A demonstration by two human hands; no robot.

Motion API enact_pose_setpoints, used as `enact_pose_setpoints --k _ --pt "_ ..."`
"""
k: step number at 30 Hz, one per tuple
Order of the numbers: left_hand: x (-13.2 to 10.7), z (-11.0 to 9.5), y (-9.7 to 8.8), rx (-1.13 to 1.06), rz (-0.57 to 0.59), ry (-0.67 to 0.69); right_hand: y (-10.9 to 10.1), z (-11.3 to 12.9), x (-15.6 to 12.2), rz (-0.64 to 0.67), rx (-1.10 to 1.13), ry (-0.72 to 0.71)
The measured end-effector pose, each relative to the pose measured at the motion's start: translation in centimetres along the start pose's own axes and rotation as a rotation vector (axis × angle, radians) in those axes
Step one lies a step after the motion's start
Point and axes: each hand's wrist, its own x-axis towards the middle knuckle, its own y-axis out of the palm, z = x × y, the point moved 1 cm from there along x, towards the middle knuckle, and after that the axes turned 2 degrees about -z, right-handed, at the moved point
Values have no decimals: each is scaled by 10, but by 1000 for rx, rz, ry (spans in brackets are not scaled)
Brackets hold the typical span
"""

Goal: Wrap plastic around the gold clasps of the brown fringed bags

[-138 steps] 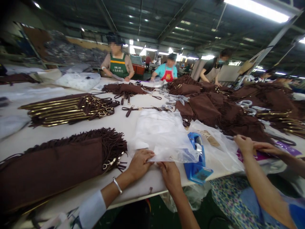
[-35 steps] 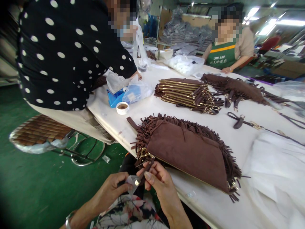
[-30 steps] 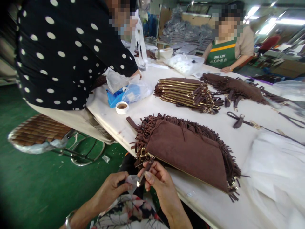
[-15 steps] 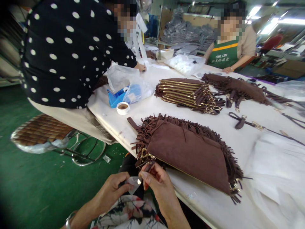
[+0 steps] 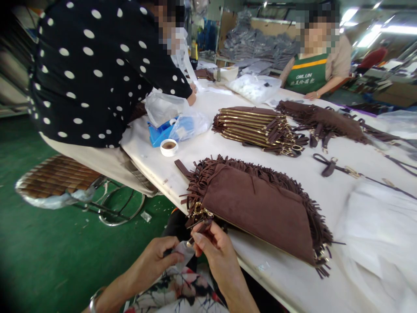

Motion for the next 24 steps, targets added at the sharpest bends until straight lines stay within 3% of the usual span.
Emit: enact_pose_setpoints --k 17,24 --pt "-1 -8 3 -235 45 -93 -2 -5 0 -79 -58 -53" --pt "1 -1 12 -598 104 -178 -5 -6 -1 -66 -37 -50"
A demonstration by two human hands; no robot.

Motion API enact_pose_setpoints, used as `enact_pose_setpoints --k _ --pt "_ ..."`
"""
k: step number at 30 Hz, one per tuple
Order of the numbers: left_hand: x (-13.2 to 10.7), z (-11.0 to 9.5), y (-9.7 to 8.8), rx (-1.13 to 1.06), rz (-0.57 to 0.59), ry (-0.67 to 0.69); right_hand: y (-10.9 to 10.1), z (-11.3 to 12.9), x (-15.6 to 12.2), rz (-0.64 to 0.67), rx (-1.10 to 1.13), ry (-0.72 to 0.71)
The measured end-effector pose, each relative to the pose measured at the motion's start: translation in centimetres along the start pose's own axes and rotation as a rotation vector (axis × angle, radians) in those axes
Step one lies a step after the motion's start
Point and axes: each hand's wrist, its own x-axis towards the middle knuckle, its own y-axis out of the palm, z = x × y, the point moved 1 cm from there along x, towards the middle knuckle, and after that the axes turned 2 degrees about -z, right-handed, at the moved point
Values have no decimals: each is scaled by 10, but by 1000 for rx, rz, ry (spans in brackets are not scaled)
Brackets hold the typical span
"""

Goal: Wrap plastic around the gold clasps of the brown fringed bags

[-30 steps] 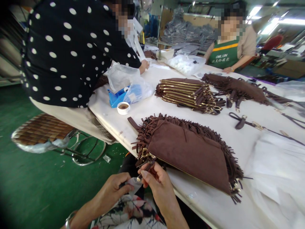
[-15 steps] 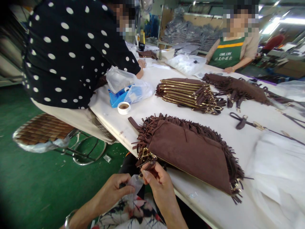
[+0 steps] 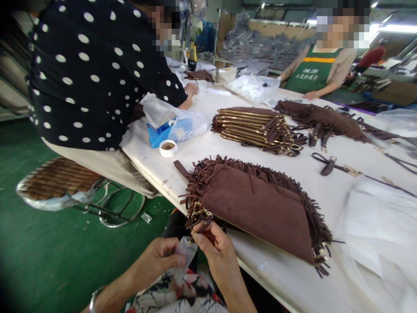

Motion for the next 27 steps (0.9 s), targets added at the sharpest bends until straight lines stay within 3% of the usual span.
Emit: enact_pose_setpoints --k 6,12,15,21,27 --pt "3 9 0 -32 21 -10 -4 1 -1 38 33 25" --pt "-3 -11 5 546 -96 217 -5 -4 2 32 43 22" --pt "-4 -12 4 689 -104 295 -5 -9 3 13 44 12" --pt "3 -7 5 490 -174 238 -5 -7 1 18 121 81" --pt "5 -22 24 235 -206 154 -15 -18 6 65 92 84"
